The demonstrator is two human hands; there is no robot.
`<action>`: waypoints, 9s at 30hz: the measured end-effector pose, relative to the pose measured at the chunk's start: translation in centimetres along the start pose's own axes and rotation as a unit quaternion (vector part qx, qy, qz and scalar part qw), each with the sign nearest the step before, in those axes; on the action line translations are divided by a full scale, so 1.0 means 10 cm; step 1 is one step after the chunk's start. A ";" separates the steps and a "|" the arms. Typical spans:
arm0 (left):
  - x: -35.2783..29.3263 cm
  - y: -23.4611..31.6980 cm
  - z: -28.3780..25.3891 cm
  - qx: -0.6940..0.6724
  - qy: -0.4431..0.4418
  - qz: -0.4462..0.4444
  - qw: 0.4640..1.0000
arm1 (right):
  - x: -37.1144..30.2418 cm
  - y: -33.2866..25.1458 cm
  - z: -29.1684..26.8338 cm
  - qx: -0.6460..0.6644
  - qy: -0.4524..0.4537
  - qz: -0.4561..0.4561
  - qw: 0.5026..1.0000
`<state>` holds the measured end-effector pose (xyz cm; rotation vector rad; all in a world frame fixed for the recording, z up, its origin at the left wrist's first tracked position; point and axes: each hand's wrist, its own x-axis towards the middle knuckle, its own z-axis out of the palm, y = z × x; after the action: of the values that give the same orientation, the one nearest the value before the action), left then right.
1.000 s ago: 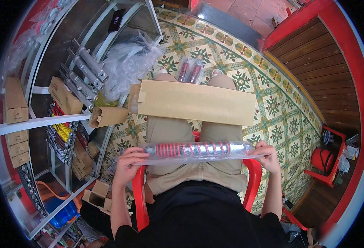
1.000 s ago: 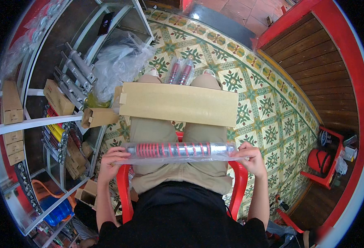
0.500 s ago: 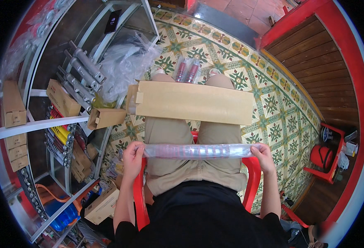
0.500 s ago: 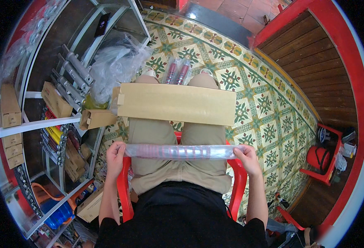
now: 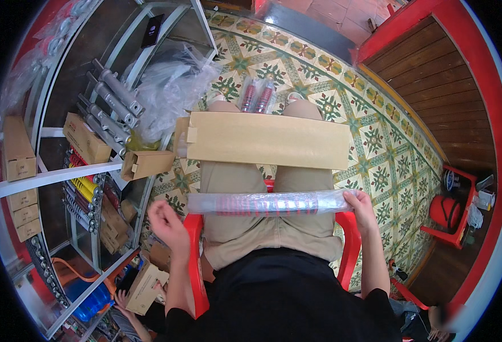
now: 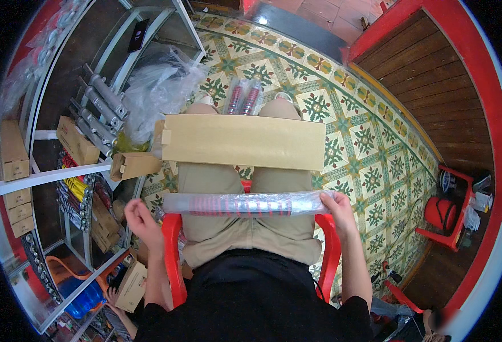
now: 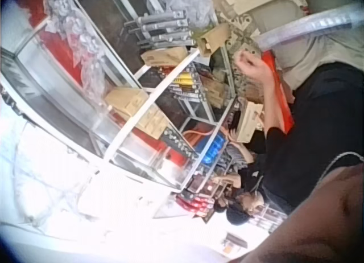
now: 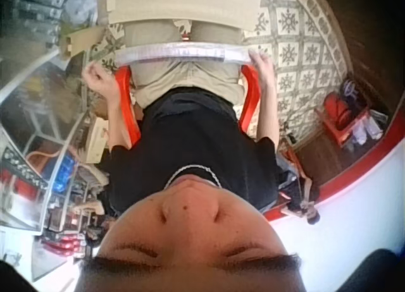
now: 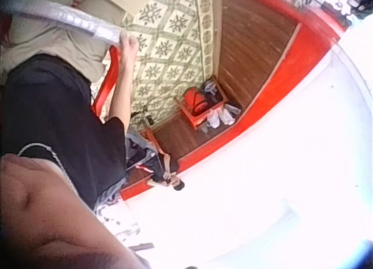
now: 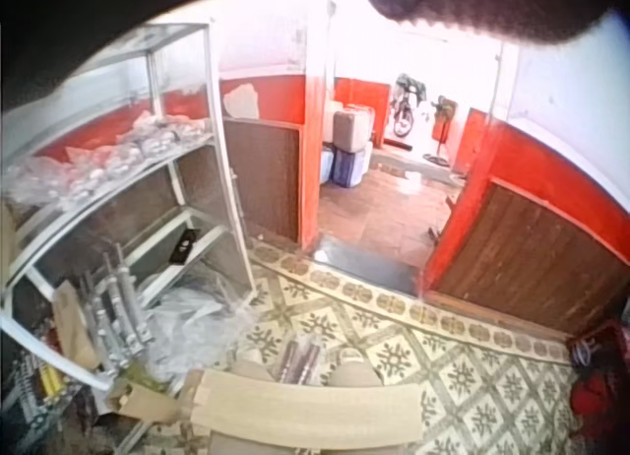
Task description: The person sits on a chair and packs red suspension springs into cardboard boxes. They remove a spring from plastic wrap, place it into a box, and then close the box flaps. The person repeats this process with multiple springs, occasionally placing finished boxes on a nearby shelf.
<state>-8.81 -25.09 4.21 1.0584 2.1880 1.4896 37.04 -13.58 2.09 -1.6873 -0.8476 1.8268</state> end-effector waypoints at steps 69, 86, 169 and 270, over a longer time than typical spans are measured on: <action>-0.31 0.53 0.87 0.308 -0.370 0.339 0.808 | -0.18 -0.36 1.45 -0.567 -0.114 -0.518 0.630; -0.27 0.48 0.75 0.275 -0.337 0.324 0.840 | -0.08 -0.47 1.81 -0.640 -0.180 -0.391 0.637; 0.01 2.88 1.31 -0.273 -0.455 0.382 0.757 | -0.51 -0.96 0.88 0.168 -0.294 -0.428 0.838; -0.41 1.71 1.70 -0.305 -0.212 0.069 0.926 | -2.27 -2.97 0.11 0.416 -0.366 -0.606 0.570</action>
<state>11.19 -13.07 11.62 1.1733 1.2539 1.6464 36.84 -10.18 39.27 0.4177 -0.8198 1.3087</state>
